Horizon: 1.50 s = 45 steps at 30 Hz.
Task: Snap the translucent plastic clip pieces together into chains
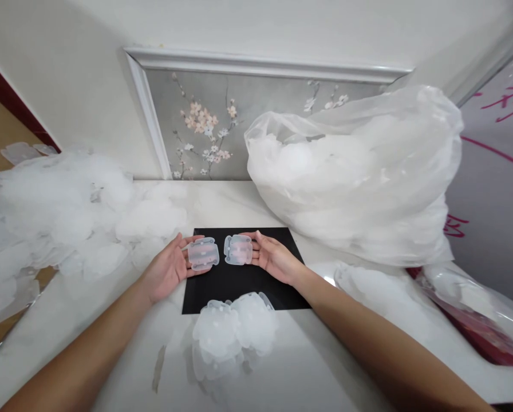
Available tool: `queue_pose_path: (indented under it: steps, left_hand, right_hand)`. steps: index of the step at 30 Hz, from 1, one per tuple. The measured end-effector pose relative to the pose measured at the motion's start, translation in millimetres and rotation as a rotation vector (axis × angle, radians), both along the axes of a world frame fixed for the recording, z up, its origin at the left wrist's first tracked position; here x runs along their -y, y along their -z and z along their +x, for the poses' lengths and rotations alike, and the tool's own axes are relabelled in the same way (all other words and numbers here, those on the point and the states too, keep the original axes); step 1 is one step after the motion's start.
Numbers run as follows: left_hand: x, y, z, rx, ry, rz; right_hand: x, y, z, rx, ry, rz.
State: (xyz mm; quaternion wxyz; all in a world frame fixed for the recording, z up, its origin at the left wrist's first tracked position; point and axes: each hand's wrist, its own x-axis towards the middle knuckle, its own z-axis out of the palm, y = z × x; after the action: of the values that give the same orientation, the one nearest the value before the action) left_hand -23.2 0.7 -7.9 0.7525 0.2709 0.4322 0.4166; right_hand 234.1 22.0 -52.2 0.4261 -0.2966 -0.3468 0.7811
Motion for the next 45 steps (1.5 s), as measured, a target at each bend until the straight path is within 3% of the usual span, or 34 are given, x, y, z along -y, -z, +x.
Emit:
queue_pose_path:
  steps: [24, 45]
  left_hand:
    - [4.1, -3.3, 0.4, 0.07, 0.047, -0.023]
    - [6.8, 3.0, -2.1, 0.095, 0.126, 0.035]
  right_hand:
    - [1.6, 2.6, 1.1, 0.027, -0.008, -0.006]
    - [4.8, 7.2, 3.3, 0.053, -0.022, 0.003]
